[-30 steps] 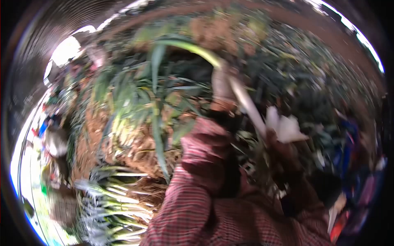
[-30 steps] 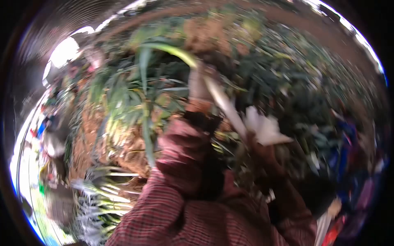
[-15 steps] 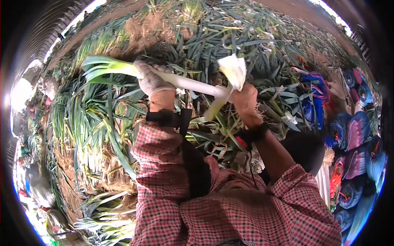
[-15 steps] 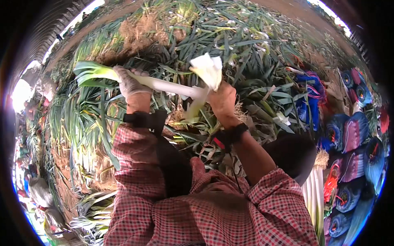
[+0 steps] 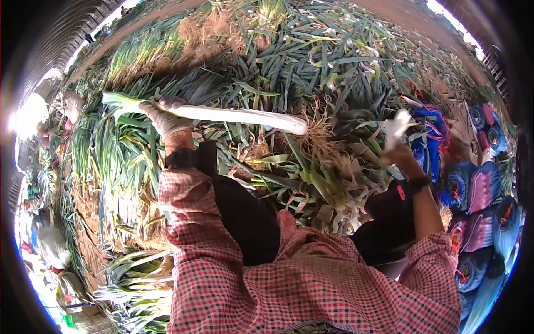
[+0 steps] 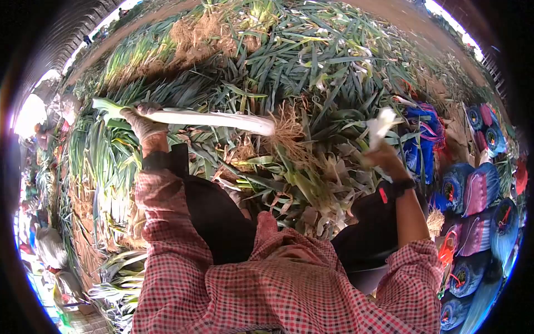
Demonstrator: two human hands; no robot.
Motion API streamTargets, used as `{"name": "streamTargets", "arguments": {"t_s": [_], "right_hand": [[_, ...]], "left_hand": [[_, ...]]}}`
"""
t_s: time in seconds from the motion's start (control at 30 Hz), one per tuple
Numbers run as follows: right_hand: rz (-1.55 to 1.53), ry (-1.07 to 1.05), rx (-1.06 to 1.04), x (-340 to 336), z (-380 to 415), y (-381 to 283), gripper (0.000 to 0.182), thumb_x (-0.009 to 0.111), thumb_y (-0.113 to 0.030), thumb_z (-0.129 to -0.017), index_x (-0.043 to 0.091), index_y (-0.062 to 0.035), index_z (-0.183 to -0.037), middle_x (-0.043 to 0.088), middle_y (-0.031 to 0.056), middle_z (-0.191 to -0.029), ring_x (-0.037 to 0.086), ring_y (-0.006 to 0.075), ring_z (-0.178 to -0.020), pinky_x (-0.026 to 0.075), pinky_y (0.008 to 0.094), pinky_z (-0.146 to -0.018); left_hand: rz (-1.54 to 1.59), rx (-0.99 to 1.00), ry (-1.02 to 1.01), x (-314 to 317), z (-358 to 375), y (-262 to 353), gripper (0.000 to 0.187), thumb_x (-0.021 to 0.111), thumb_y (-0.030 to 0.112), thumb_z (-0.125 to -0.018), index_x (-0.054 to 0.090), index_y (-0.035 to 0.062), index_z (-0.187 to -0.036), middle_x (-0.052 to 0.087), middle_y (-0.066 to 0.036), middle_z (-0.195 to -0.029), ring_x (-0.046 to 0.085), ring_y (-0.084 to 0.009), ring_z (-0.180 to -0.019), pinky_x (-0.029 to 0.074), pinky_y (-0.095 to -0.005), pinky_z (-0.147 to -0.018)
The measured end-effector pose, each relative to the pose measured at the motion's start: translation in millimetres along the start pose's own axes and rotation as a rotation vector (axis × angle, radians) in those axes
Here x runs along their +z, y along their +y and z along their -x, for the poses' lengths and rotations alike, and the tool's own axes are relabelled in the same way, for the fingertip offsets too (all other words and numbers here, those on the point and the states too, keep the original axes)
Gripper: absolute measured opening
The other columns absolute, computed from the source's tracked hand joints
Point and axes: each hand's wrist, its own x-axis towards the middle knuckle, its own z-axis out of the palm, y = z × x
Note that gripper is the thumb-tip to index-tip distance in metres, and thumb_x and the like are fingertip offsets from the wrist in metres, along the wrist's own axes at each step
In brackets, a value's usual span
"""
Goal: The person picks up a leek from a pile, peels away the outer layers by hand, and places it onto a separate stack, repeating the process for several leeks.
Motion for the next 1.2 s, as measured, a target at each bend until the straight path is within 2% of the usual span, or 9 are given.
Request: {"name": "streamTargets", "arguments": {"t_s": [0.03, 0.07, 0.13, 0.23, 0.3, 0.33, 0.5, 0.7, 1.2], "right_hand": [[0.348, 0.110, -0.171, 7.3, 5.0, -6.0, 0.032, 0.065, -0.023, -0.077, 0.060, -0.0085, -0.106, 0.061, 0.0151, -0.099, 0.061, 0.0250, -0.089, 0.050, 0.0334, -0.074], [0.620, 0.257, -0.229, 22.0, -7.0, -22.7, 0.037, 0.068, -0.021, -0.075, 0.060, -0.0080, -0.108, 0.060, 0.0144, -0.103, 0.062, 0.0224, -0.086, 0.050, 0.0313, -0.073], [0.551, 0.354, -0.375, 43.9, -38.7, -81.3, 0.043, 0.071, -0.021, -0.074, 0.057, -0.0074, -0.112, 0.059, 0.0138, -0.108, 0.061, 0.0210, -0.088, 0.049, 0.0301, -0.075], [-0.161, 0.152, -0.753, 93.8, -61.0, -161.2, 0.034, 0.063, -0.028, -0.081, 0.057, -0.0056, -0.106, 0.062, 0.0148, -0.095, 0.061, 0.0278, -0.079, 0.049, 0.0333, -0.070], [0.014, -0.194, -0.505, 101.5, -49.1, -192.3, 0.028, 0.059, -0.029, -0.084, 0.055, -0.0028, -0.093, 0.058, 0.0166, -0.077, 0.058, 0.0331, -0.070, 0.046, 0.0376, -0.063], [0.005, -0.178, -0.483, 105.5, -44.6, -193.4, 0.026, 0.057, -0.027, -0.085, 0.054, -0.0020, -0.090, 0.056, 0.0172, -0.075, 0.056, 0.0345, -0.069, 0.044, 0.0392, -0.061], [-0.019, -0.090, -0.503, 124.3, -26.3, -182.6, 0.025, 0.048, -0.023, -0.090, 0.050, 0.0007, -0.083, 0.051, 0.0203, -0.070, 0.051, 0.0389, -0.066, 0.039, 0.0444, -0.058], [-0.102, -0.321, -0.422, 113.1, -11.4, -212.9, 0.027, 0.046, -0.023, -0.091, 0.048, 0.0012, -0.080, 0.049, 0.0212, -0.066, 0.051, 0.0400, -0.064, 0.038, 0.0456, -0.057], [0.072, -0.049, -0.469, 129.7, -1.5, -219.8, 0.023, 0.045, -0.017, -0.090, 0.046, -0.0001, -0.074, 0.049, 0.0204, -0.059, 0.051, 0.0402, -0.058, 0.040, 0.0452, -0.055]], "left_hand": [[-0.013, 0.004, -0.024, 5.9, 6.1, -3.2, 0.050, 0.049, 0.063, -0.079, 0.048, 0.0140, -0.071, 0.041, 0.005, -0.052, 0.036, -0.0094, -0.042, 0.033, -0.0229, -0.041], [-0.027, 0.004, -0.047, 9.2, 11.6, -7.8, 0.052, 0.049, 0.065, -0.078, 0.048, 0.0129, -0.069, 0.040, 0.006, -0.051, 0.035, -0.0085, -0.041, 0.032, -0.0223, -0.041], [0.015, -0.053, -0.167, 10.7, 16.8, -15.3, 0.051, 0.047, 0.063, -0.080, 0.049, 0.0125, -0.073, 0.041, 0.005, -0.053, 0.036, -0.0089, -0.042, 0.032, -0.0226, -0.041], [0.047, -0.104, -0.292, 16.4, 19.5, -23.5, 0.051, 0.046, 0.063, -0.081, 0.050, 0.0126, -0.075, 0.040, 0.005, -0.054, 0.035, -0.0077, -0.042, 0.031, -0.0220, -0.039], [0.103, -0.143, -0.339, 18.5, 19.2, -27.6, 0.050, 0.046, 0.063, -0.080, 0.050, 0.0131, -0.075, 0.040, 0.006, -0.054, 0.034, -0.0070, -0.041, 0.030, -0.0213, -0.038], [0.126, -0.163, -0.271, 25.2, 25.4, -27.8, 0.051, 0.048, 0.064, -0.079, 0.050, 0.0136, -0.075, 0.041, 0.007, -0.054, 0.033, -0.0060, -0.040, 0.028, -0.0203, -0.037], [0.198, -0.284, -0.517, 31.8, 28.0, -31.4, 0.053, 0.060, 0.060, -0.072, 0.055, 0.0072, -0.077, 0.042, 0.006, -0.057, 0.037, -0.0054, -0.042, 0.036, -0.0194, -0.038], [0.332, -0.433, -0.684, 31.6, 27.5, -31.6, 0.052, 0.055, 0.060, -0.076, 0.056, 0.0084, -0.084, 0.043, 0.006, -0.061, 0.035, -0.0036, -0.046, 0.032, -0.0187, -0.039], [0.409, -0.442, -0.687, 28.5, 31.7, -27.8, 0.048, 0.061, 0.051, -0.077, 0.055, 0.0037, -0.082, 0.045, 0.002, -0.061, 0.039, -0.0067, -0.044, 0.038, -0.0210, -0.039]]}}
